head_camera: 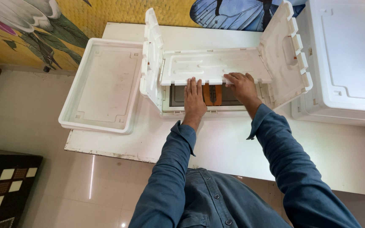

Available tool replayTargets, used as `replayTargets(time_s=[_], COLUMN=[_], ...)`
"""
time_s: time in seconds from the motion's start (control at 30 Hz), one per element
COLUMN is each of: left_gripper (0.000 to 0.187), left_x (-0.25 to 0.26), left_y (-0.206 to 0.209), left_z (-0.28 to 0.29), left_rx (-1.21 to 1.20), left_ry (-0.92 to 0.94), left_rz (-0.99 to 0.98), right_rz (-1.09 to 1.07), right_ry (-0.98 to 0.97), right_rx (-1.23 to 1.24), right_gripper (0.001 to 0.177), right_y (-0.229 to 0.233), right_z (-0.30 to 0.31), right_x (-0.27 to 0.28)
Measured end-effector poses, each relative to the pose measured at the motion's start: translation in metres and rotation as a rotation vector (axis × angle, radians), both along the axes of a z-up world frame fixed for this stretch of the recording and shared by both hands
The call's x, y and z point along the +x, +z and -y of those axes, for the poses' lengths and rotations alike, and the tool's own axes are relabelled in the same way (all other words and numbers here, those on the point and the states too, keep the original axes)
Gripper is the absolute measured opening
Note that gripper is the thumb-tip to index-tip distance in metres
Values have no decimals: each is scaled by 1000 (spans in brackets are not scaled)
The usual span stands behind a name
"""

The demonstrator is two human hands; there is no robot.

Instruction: The person assembles a white plastic cooler by inserting a frame, placing a glass panel, closing the lid, and stacking it with other coolers. The person then lifts and repositions the stacked coolers on the table.

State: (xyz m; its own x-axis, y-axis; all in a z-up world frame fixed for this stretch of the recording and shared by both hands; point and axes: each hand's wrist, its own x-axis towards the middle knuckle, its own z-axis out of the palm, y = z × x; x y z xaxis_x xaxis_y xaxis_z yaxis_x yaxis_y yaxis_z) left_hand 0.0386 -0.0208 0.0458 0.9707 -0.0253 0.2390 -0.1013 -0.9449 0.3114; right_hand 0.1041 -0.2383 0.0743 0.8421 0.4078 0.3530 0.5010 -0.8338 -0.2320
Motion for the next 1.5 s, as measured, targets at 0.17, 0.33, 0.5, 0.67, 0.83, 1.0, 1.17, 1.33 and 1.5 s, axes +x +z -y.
replayTargets(time_s=[0.17,0.33,0.5,0.67,0.83,1.0,1.17,1.33,1.5], left_gripper=[93,84,73,77,79,67,54,24,15], left_x=[-7,-14,-19,-19,-17,-21,-52,-78,-97], left_y=[-17,-43,-64,-63,-63,-73,-58,-10,35], left_z=[-6,-12,-17,-14,-17,-23,-19,-30,-55], left_rx=[68,17,-44,-28,-57,-237,-482,-518,-357], left_ry=[25,17,27,27,17,-5,26,123,310], left_rz=[-133,-168,-231,-305,-346,-107,166,523,890], right_rz=[-38,-105,-118,-141,-145,-115,-38,-25,-71], right_ry=[-5,15,13,4,-31,-24,8,141,258], right_rx=[38,56,68,97,114,102,173,403,614], right_gripper=[43,44,43,42,42,46,43,40,43], right_y=[-25,-50,-72,-82,-88,-88,-69,-22,40], right_z=[0,3,3,5,1,-4,-44,-115,-176], right_x=[-7,-8,-10,-15,-14,-14,-25,-42,-71])
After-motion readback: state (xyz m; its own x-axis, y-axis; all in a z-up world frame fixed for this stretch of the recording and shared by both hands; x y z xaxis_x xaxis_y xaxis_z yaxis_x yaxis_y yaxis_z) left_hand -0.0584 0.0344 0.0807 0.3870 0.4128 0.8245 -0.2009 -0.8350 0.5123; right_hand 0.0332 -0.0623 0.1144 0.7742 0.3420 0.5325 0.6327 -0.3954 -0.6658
